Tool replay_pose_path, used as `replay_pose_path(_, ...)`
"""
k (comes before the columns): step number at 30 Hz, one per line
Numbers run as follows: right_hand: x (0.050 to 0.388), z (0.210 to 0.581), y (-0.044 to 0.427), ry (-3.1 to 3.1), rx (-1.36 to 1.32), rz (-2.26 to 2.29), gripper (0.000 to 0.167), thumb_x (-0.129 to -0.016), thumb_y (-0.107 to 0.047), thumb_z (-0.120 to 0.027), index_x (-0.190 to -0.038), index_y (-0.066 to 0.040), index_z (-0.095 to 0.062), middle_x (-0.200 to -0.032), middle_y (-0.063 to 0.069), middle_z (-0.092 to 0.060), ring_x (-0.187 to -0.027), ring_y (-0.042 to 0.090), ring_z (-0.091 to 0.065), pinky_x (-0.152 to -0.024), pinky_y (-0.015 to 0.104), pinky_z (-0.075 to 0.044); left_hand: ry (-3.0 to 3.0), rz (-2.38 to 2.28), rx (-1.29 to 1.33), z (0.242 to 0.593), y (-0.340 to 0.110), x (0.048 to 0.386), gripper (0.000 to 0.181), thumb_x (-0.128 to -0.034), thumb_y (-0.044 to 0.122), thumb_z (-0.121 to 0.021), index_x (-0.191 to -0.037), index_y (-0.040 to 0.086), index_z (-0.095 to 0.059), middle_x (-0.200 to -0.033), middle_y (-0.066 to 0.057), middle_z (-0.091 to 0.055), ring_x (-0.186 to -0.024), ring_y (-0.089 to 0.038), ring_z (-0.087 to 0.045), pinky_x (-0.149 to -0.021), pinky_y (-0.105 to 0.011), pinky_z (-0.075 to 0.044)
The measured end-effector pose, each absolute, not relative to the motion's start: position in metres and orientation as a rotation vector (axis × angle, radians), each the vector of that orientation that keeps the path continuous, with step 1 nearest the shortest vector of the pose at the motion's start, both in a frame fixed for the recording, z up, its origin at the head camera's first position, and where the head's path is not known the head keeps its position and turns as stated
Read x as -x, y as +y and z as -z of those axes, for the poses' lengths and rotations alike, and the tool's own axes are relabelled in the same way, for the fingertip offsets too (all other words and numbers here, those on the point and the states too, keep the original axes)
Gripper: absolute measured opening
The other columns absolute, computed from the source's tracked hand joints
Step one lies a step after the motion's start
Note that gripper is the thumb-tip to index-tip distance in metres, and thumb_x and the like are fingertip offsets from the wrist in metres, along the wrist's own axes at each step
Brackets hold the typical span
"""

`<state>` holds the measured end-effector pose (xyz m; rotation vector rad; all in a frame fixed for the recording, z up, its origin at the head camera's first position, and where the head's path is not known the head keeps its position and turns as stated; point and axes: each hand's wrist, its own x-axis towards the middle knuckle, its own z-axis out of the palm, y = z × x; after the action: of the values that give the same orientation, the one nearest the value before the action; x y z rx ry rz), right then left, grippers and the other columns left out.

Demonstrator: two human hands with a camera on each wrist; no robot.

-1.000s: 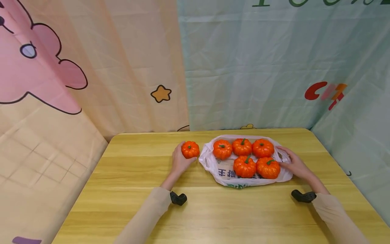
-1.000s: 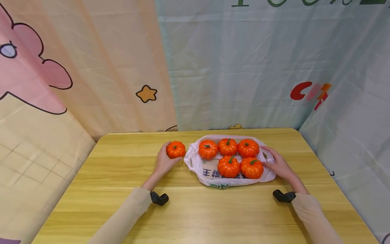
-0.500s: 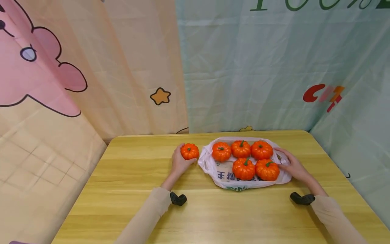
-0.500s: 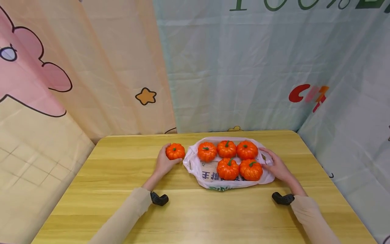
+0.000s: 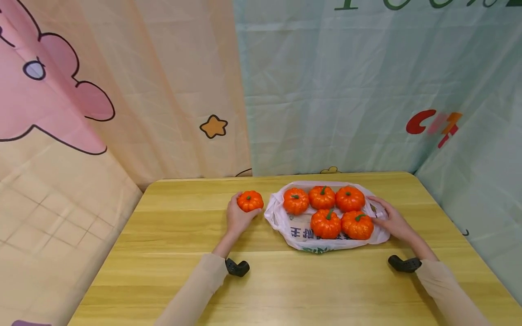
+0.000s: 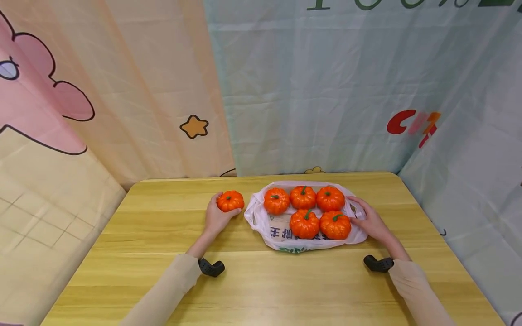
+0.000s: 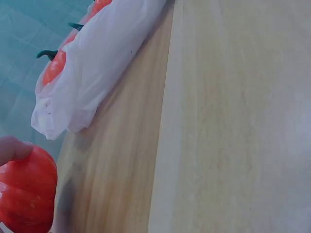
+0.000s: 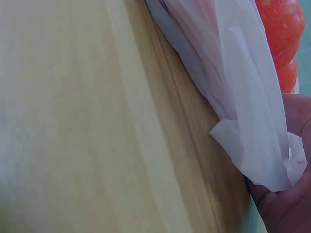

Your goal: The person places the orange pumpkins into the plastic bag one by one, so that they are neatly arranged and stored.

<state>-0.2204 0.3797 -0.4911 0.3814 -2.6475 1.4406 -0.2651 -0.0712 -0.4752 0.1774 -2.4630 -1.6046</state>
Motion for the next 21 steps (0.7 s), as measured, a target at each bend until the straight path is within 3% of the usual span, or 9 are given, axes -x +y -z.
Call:
replay_pose_path(4,0.221,0.489,0.379,-2.641,-0.393,-1.452,0.062,-0.087,0.002,-0.062,-0.142,0.004,-0.035,-0.144,0.037,-0.028,-0.135,0.048,-0.019,-0.106,0.072,-0.01,-2.449,1.614,-0.158,0.47,-0.072,0.26,0.08,-0.0694,0.02,-0.084,-0.137,0.006,-0.045,-0.131,-0.022,-0.051,-0.118,-0.038,-0.052,-0.101,-0.053,-0.045)
replay_pose_path(6,0.221,0.489,0.379,-2.642,-0.398,-1.452,0.062,-0.087,0.002,-0.062,-0.142,0.004,-0.035,-0.143,0.037,-0.028,-0.133,0.052,-0.018,-0.105,0.073,-0.01,-2.446,1.612,-0.155,0.468,-0.072,0.258,0.08,-0.0688,0.02,-0.084,-0.137,0.007,-0.045,-0.131,-0.02,-0.051,-0.118,-0.037,-0.052,-0.101,-0.052,-0.045)
replay_pose_path(17,0.218,0.486,0.376,-2.636,-0.399,-1.437,0.06,-0.087,0.003,-0.061,-0.141,0.005,-0.035,-0.143,0.038,-0.028,-0.135,0.044,-0.021,-0.105,0.072,-0.011,-2.413,1.687,-0.038,0.447,-0.056,0.236,0.08,-0.0692,0.019,-0.084,-0.137,0.007,-0.044,-0.136,-0.017,-0.05,-0.123,-0.035,-0.051,-0.103,-0.051,-0.044)
replay_pose_path(21,0.217,0.486,0.376,-2.645,-0.39,-1.42,0.06,-0.087,0.003,-0.061,-0.142,0.004,-0.035,-0.143,0.038,-0.029,-0.134,0.046,-0.021,-0.11,0.067,-0.012,-2.406,1.711,0.023,0.441,-0.046,0.229,0.08,-0.0687,0.018,-0.084,-0.137,0.007,-0.045,-0.137,-0.016,-0.05,-0.124,-0.034,-0.05,-0.104,-0.05,-0.043)
